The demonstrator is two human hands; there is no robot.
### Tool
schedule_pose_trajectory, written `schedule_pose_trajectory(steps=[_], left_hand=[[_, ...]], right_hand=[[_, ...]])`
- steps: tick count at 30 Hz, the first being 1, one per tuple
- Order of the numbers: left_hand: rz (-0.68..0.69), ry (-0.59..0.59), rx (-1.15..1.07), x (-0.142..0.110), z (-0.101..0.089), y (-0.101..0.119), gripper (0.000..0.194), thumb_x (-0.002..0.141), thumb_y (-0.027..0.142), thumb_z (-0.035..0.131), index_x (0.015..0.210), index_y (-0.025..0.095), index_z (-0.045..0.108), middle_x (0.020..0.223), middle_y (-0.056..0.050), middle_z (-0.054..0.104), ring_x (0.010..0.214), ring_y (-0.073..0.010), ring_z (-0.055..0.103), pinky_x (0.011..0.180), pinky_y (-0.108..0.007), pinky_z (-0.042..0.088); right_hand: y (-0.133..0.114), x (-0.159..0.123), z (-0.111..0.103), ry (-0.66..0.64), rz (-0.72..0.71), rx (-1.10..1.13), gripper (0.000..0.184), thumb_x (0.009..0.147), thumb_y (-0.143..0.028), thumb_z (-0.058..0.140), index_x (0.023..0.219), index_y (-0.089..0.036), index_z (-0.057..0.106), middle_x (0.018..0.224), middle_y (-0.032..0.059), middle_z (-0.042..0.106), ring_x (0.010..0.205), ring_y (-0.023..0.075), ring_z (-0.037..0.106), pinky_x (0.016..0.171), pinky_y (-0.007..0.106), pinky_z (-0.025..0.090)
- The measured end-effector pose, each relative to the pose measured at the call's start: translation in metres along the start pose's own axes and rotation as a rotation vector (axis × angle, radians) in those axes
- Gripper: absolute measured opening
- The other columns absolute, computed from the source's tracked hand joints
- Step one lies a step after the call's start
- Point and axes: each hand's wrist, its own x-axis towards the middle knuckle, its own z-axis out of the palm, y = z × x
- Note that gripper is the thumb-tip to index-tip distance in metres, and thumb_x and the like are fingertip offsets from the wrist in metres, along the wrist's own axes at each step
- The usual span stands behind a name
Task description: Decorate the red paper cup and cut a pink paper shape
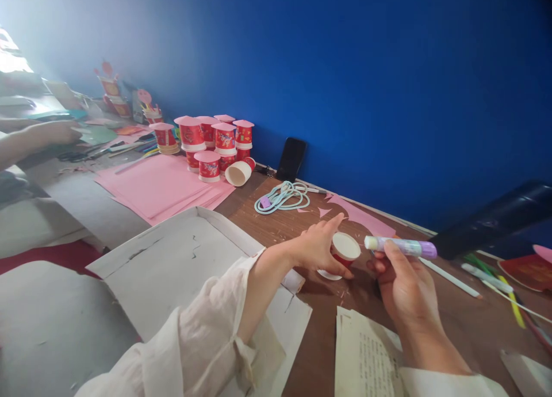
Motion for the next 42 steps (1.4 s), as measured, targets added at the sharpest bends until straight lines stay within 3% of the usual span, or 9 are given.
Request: schedule_pose_trajectory(steps=[8,19,33,39,42], left_hand=[[0.023,0.008,0.013,0.001,0.002,0.000,0.117,0.060,0.039,0.082,0.156,0.027,0.016,0.157,-0.013,0.035,0.142,-0.0385,0.034,0.113,-0.053,0.032],[0.045,0.004,0.006,0.000,-0.001,0.001,0.112,0.061,0.036,0.080,0.156,0.028,0.020,0.148,-0.011,0.047,0.131,-0.0358,0.047,0.108,-0.049,0.038],[0.061,-0.019,-0.018,-0.001,0.000,-0.002,0.110,0.064,0.037,0.078,0.156,0.025,0.019,0.148,-0.012,0.047,0.128,-0.0335,0.050,0.108,-0.047,0.039],[0.096,-0.012,-0.004,0.000,-0.001,-0.002,0.109,0.064,0.036,0.078,0.156,0.023,0.021,0.152,-0.014,0.042,0.136,-0.0363,0.043,0.111,-0.048,0.036],[0.106,-0.017,0.004,0.000,-0.001,-0.002,0.109,0.064,0.036,0.078,0.156,0.021,0.022,0.153,-0.015,0.041,0.137,-0.0365,0.043,0.111,-0.047,0.036]], right_hand=[[0.006,-0.002,-0.003,-0.091,-0.027,-0.125,0.039,0.073,-0.049,0.077,0.098,-0.020,0.068,0.077,0.0008,0.064,0.061,0.0122,0.052,0.052,0.026,0.043],[0.012,0.000,-0.009,-0.099,-0.053,-0.178,0.036,0.076,-0.051,0.074,0.094,-0.021,0.067,0.071,0.0003,0.063,0.060,0.0140,0.053,0.056,0.029,0.042],[0.014,0.001,-0.012,-0.040,-0.115,-0.267,0.038,0.075,-0.051,0.075,0.096,-0.021,0.068,0.075,0.0013,0.066,0.061,0.0153,0.055,0.058,0.031,0.043],[0.019,0.005,-0.025,-0.021,-0.100,-0.407,0.036,0.073,-0.052,0.075,0.084,-0.019,0.069,0.059,0.0010,0.062,0.055,0.0171,0.054,0.052,0.031,0.040],[0.021,0.006,-0.027,0.009,-0.088,-0.364,0.037,0.072,-0.052,0.075,0.085,-0.018,0.068,0.057,-0.0011,0.060,0.050,0.0151,0.051,0.047,0.029,0.037]])
